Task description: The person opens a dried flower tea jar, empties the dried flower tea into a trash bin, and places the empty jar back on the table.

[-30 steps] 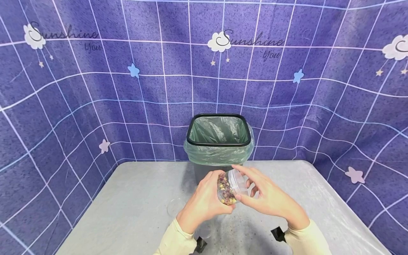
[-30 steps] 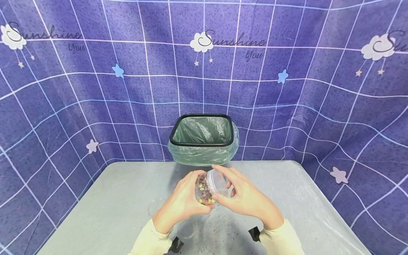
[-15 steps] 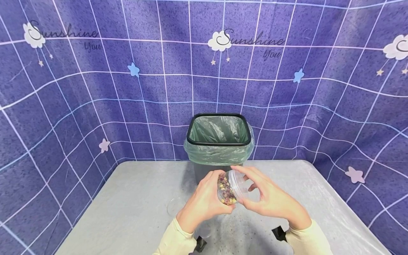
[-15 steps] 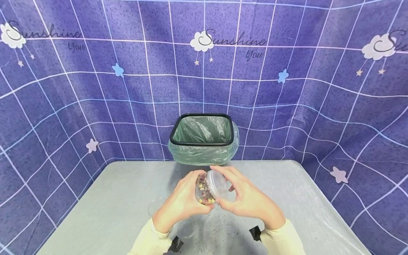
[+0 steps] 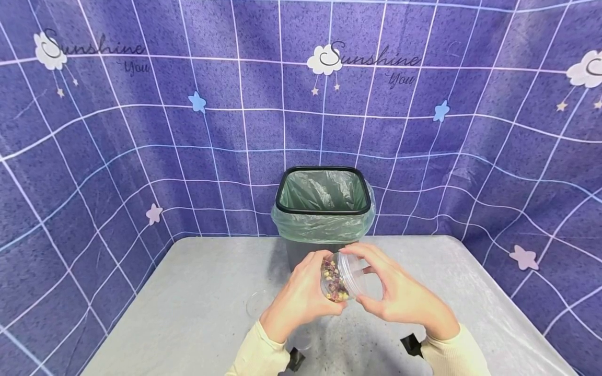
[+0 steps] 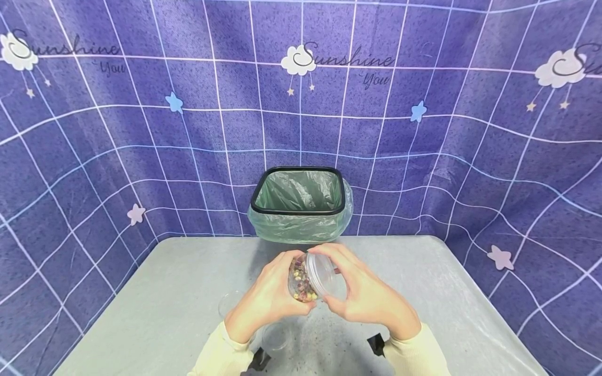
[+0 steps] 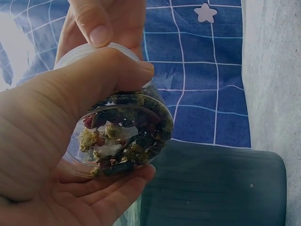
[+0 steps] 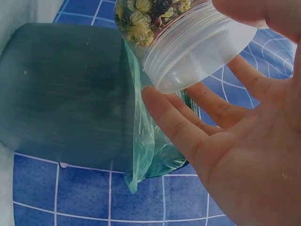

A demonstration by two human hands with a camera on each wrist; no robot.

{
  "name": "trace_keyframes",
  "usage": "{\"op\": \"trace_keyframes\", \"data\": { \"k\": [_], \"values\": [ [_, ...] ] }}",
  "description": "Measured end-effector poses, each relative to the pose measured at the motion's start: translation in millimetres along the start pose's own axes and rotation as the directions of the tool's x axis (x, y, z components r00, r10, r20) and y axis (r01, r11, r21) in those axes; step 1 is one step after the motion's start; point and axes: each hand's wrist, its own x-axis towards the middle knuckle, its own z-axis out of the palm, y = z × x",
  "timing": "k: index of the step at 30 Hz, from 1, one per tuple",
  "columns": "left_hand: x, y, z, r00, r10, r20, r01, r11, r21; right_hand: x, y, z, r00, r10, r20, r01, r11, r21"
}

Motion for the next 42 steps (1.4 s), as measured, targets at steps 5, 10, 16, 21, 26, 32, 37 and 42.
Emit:
{"op": "trace_keyframes", "data": {
  "k": [5,10,16,21,26,32,37,42],
  "values": [
    [0.1,-0.1,-0.3,1.000,0.000,-0.001,0.000,1.000,0.001,0.2,-0.6,-0.4,1.000,0.006,0.011,-0.006,1.000,0.012],
    [0.4,0.3,-0.2,1.000,-0.003,0.009,0.003,1.000,0.003,-1.1,-2.3,-1.2,0.999,0.038,0.033,-0.037,0.999,-0.018],
    [1.9,0.6,-0.1,1.000,-0.004,0.023,0.004,1.000,0.003,-2.0,-1.9,-0.7,0.999,0.038,0.030,-0.037,0.999,-0.034],
    [3.2,0.6,-0.7,1.000,0.002,0.024,-0.002,1.000,0.000,-2.0,-0.4,-1.2,0.999,0.041,0.028,-0.040,0.999,-0.028],
    [2.7,0.8,-1.6,1.000,0.006,0.021,-0.006,1.000,0.001,-1.9,-1.5,-2.1,0.999,0.042,0.034,-0.041,0.999,-0.022],
    [2.1,0.9,-2.6,1.000,0.000,0.010,0.000,1.000,0.004,-1.2,-4.5,-3.4,0.997,0.073,0.009,-0.073,0.997,-0.013],
    [1.5,1.7,-2.7,1.000,-0.009,0.010,0.009,1.000,0.001,0.4,-4.5,-0.1,0.983,0.182,-0.019,-0.182,0.983,0.001],
    [0.8,2.4,-2.2,1.000,-0.012,0.005,0.012,1.000,0.010,-0.6,-3.6,5.3,0.958,0.280,-0.055,-0.281,0.959,-0.017]
  ]
}}
